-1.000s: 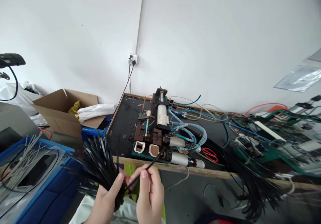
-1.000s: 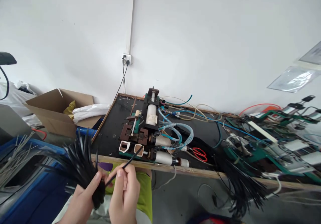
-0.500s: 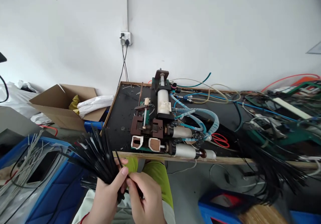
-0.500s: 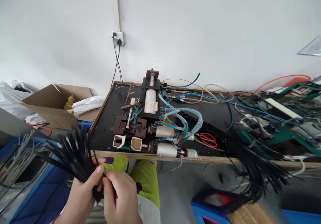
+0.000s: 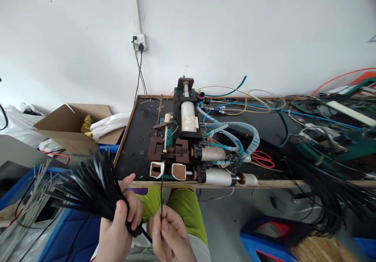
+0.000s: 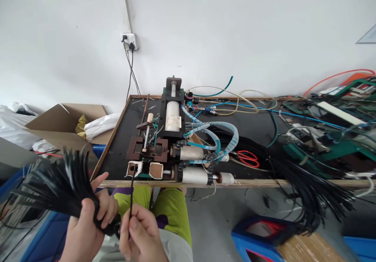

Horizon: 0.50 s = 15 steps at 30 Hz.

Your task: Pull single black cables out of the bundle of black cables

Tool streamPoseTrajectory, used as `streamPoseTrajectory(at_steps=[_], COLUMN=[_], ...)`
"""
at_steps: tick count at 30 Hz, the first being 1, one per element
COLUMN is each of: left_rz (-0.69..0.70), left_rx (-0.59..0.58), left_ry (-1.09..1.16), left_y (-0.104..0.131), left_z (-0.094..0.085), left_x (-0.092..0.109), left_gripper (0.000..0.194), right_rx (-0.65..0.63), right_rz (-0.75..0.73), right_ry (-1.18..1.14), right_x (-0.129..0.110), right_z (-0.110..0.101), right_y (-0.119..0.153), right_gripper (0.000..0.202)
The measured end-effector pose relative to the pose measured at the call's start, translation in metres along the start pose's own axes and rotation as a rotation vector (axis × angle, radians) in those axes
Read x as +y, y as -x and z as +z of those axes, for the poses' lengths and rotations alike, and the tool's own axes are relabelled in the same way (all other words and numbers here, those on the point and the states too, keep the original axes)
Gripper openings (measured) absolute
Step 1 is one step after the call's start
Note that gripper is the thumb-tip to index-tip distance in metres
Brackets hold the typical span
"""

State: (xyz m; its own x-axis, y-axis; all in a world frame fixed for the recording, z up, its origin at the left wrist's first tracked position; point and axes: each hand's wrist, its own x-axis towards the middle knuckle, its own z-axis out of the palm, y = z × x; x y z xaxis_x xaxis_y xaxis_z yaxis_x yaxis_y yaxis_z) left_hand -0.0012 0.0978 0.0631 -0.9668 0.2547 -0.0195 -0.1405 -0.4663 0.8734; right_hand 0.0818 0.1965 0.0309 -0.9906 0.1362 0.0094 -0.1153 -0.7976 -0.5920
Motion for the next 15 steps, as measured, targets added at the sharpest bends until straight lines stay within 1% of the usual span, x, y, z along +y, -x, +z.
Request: streamPoseTrajectory(at_steps=[2, 4, 6, 9, 15], left_rz=[0.051, 0.052, 0.015, -0.039, -0.001], left_rx=[-0.078, -0.154, -0.201, -0.215, -0.308], left_ry=[0.054, 0.079, 0.098, 0.106, 0.095], left_y=[-0.001, 0.0, 0.002, 0.005, 0.002], left_z=[-0.001, -0.004, -0.008, -0.011, -0.023], left_x=[0.0, 0.0, -0.001, -0.003, -0.012], left_gripper=[0.045, 0.041, 0.032, 0.017, 0.013], right_rx=[0.007, 0.007, 0.012, 0.035, 0.081], right_rz=[-0.122, -0.179, -0.167, -0.144, -0.134], right_ry=[-0.159, -0.263, -0.334, -0.377, -0.406], right_x=[0.005, 0.008, 0.01, 0.011, 0.011], right_z=[0.0, 0.001, 0.001, -0.001, -0.005], right_y=[-0.009, -0.016, -0.021, -0.024, -0.026], right_gripper=[0.037, 0.034, 0.03, 0.027, 0.026])
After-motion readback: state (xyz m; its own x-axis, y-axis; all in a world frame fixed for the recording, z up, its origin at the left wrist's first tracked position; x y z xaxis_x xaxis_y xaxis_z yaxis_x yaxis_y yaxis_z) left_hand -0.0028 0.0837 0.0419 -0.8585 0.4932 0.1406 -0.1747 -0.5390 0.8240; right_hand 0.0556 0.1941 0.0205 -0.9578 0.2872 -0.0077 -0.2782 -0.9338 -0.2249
